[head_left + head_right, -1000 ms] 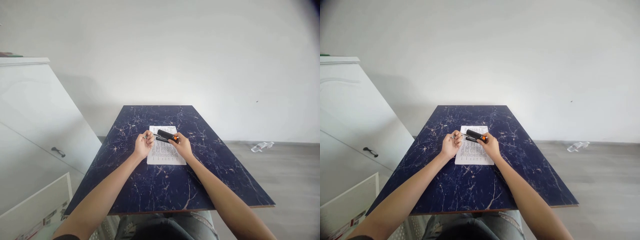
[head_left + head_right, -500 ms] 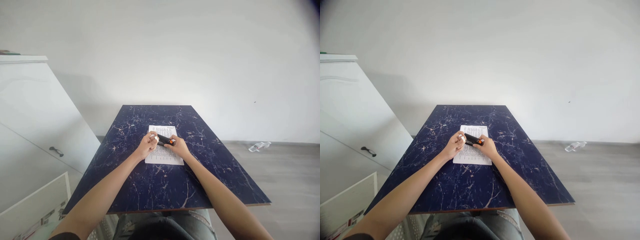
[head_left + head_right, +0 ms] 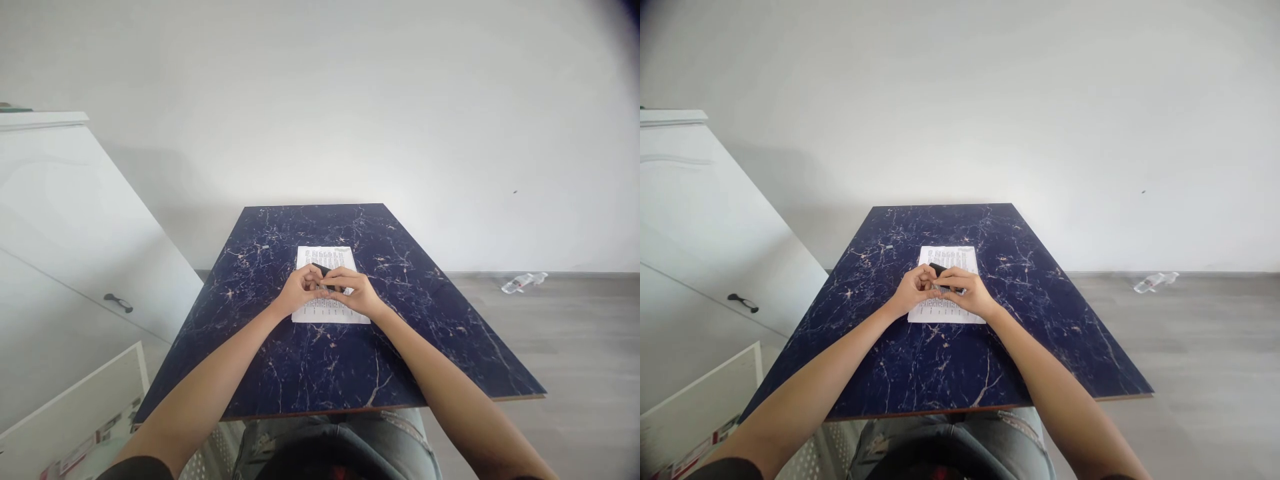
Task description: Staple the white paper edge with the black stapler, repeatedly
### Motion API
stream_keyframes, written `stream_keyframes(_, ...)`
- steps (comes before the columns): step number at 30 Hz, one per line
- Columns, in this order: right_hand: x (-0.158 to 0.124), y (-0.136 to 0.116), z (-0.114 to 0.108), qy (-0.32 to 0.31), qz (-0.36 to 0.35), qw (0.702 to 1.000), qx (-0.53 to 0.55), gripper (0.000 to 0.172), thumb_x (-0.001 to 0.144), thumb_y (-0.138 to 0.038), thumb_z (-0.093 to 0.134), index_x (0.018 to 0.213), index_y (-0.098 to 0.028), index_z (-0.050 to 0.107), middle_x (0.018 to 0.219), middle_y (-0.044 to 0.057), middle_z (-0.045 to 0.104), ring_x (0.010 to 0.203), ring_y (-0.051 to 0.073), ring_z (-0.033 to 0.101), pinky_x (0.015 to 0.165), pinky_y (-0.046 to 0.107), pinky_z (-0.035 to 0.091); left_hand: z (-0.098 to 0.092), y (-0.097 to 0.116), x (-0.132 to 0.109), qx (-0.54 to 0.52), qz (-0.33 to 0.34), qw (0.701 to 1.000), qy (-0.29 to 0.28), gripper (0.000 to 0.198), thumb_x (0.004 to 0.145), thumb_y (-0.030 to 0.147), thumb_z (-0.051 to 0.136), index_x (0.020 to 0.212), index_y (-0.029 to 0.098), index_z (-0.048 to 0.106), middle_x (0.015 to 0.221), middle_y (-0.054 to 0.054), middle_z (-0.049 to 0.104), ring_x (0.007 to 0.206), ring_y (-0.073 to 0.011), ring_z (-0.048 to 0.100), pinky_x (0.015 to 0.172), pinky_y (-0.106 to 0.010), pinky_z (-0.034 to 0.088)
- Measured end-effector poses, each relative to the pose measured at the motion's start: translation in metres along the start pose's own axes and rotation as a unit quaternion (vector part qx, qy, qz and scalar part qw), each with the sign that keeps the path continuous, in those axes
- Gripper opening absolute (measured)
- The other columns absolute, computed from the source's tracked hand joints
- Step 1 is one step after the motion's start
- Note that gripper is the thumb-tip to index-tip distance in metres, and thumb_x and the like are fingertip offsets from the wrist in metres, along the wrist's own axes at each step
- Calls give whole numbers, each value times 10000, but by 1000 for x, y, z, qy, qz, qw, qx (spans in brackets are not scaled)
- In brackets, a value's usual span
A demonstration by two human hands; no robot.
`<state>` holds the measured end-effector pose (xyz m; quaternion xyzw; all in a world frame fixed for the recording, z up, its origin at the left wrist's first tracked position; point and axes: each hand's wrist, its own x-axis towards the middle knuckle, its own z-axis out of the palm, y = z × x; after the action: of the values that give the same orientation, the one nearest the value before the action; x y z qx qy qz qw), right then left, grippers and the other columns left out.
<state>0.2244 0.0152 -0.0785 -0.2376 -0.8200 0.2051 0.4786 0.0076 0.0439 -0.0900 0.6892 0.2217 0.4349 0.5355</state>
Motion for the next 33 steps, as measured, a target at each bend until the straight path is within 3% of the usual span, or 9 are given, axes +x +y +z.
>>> stream_keyframes(6,-2,2,-3,6,5,999,-33,183,930,-340,719,1086,-256,763,1071,88,739,770,181,669,630,340,604,1,0,-1,18,2,1000,-8,337,749,363,891,877,176,641,718,22,573,542,-70,379,540,-218,315)
stream_keyframes(13,-1,-5,-4,1,24,1000,-7,202,909,-318,721,1096,-242,734,1061,82,731,761,167,678,660,331,620,2,-2,-2,43,9,999,-22,279,821,387,828,917,189,656,735,2,622,520,-80,422,534,-228,345)
stream_keyframes(17,-2,8,-19,112,109,987,32,271,868,-368,751,1104,-237,727,1086,77,704,788,166,693,682,330,627,-4,-4,0,108,15,994,7,230,866,398,777,885,195,671,690,0,605,536,-105,467,553,-234,351)
stream_keyframes(20,-10,34,-43,212,191,958,10,290,828,-397,761,1052,-221,712,1041,70,718,865,199,713,766,362,626,-29,-6,3,256,16,959,124,198,951,378,653,852,207,663,705,-13,617,590,-138,526,600,-247,364)
stream_keyframes(24,-30,72,-78,216,276,929,-116,209,745,-374,745,849,-198,700,899,63,722,808,223,720,795,383,611,-81,-13,4,503,-132,813,260,186,950,325,593,808,217,650,706,-39,626,686,-216,601,694,-303,410)
stream_keyframes(27,-42,91,-93,192,323,899,-223,138,701,-338,704,712,-205,668,828,70,723,734,224,702,770,375,585,-114,-22,3,582,-164,742,290,171,958,304,543,899,204,668,905,-109,677,972,-305,644,875,-388,472)
stream_keyframes(29,-46,99,-97,193,349,882,-251,112,693,-321,684,694,-212,661,780,68,728,731,233,705,788,373,566,-128,-29,2,600,-151,734,280,183,917,285,597,1050,189,678,1139,-155,662,1173,-339,591,1017,-442,452)
stream_keyframes(33,-51,108,-98,197,362,870,-271,101,683,-312,673,705,-215,684,759,62,747,728,237,708,814,364,537,-143,-42,2,558,-122,778,261,322,903,260,607,1212,182,650,1366,-153,591,1323,-302,527,1171,-437,378)
